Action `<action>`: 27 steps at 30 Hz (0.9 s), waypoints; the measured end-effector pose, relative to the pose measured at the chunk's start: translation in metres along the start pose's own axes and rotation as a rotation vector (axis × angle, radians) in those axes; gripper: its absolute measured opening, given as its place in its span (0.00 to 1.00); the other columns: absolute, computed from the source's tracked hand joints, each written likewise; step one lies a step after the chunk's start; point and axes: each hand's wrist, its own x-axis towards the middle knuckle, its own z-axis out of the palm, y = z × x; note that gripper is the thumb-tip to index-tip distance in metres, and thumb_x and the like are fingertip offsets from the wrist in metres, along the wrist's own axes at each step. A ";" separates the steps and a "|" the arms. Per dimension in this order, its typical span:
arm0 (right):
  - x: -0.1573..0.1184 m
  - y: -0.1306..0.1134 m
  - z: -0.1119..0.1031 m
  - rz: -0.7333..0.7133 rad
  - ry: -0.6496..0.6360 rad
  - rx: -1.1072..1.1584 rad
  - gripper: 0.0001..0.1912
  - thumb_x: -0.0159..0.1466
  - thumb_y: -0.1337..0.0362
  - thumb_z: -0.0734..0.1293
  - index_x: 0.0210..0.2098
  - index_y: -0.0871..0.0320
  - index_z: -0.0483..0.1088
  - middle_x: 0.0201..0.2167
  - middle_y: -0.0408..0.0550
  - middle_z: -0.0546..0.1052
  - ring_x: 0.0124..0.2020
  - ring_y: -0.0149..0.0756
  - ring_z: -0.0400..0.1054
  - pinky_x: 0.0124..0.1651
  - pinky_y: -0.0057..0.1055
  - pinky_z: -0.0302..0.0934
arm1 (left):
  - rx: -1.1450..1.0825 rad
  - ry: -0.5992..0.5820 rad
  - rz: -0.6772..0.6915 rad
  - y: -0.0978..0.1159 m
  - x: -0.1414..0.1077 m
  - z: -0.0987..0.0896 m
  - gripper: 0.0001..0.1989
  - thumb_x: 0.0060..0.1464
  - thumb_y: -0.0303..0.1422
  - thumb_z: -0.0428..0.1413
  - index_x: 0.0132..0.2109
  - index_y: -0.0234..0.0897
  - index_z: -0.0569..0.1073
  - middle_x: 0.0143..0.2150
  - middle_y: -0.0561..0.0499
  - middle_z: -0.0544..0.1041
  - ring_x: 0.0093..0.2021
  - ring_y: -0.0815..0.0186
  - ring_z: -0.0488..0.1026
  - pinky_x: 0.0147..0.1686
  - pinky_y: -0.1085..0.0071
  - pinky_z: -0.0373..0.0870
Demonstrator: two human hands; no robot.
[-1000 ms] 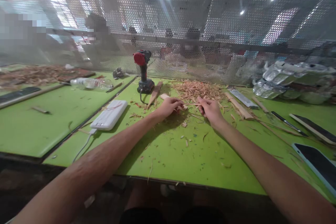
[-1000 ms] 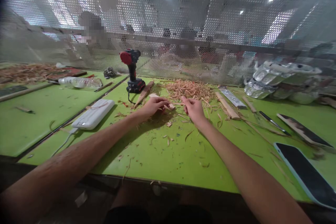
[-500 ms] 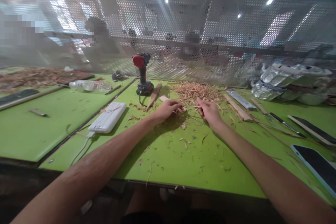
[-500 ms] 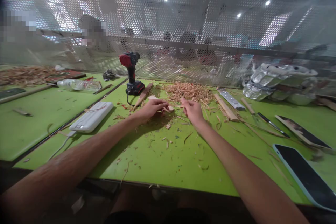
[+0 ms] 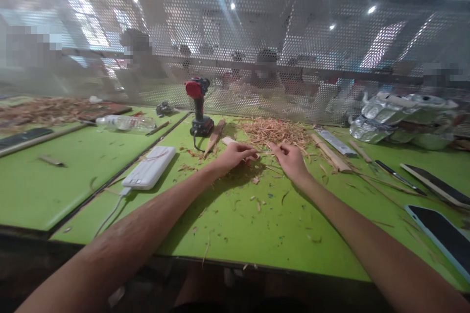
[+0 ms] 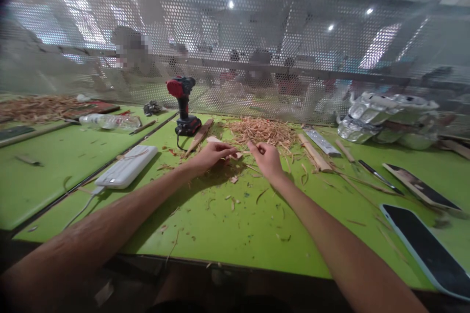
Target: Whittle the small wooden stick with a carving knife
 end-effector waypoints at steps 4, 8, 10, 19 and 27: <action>0.000 0.000 0.002 -0.052 0.012 -0.042 0.33 0.61 0.34 0.68 0.18 0.54 0.61 0.15 0.38 0.60 0.20 0.31 0.53 0.28 0.32 0.46 | -0.089 0.023 -0.046 0.001 0.000 0.001 0.12 0.63 0.38 0.62 0.45 0.34 0.84 0.46 0.41 0.84 0.31 0.69 0.73 0.37 0.70 0.72; 0.000 0.000 0.003 -0.059 0.014 -0.035 0.32 0.61 0.35 0.68 0.19 0.54 0.61 0.15 0.38 0.59 0.20 0.31 0.53 0.28 0.32 0.46 | -0.178 0.023 -0.082 0.002 0.001 0.003 0.10 0.65 0.32 0.58 0.44 0.34 0.84 0.45 0.41 0.84 0.33 0.69 0.75 0.37 0.70 0.73; 0.000 0.000 0.003 -0.057 0.023 -0.036 0.32 0.61 0.35 0.68 0.18 0.54 0.60 0.15 0.38 0.59 0.20 0.31 0.52 0.28 0.32 0.46 | -0.208 0.000 -0.102 0.002 0.001 0.004 0.10 0.66 0.31 0.57 0.44 0.33 0.84 0.45 0.41 0.84 0.32 0.69 0.75 0.37 0.70 0.73; -0.001 0.000 0.004 -0.055 0.006 -0.074 0.32 0.62 0.35 0.67 0.19 0.54 0.60 0.16 0.39 0.59 0.22 0.31 0.52 0.29 0.32 0.46 | -0.185 -0.037 -0.087 0.002 0.000 0.003 0.11 0.66 0.32 0.57 0.45 0.33 0.84 0.46 0.40 0.84 0.33 0.69 0.76 0.37 0.70 0.74; 0.000 0.004 0.004 -0.059 0.020 -0.133 0.30 0.64 0.37 0.65 0.20 0.55 0.62 0.18 0.41 0.62 0.23 0.33 0.54 0.30 0.33 0.47 | -0.059 -0.065 -0.038 -0.001 0.001 0.000 0.12 0.64 0.35 0.60 0.49 0.33 0.83 0.46 0.41 0.84 0.31 0.70 0.74 0.36 0.71 0.72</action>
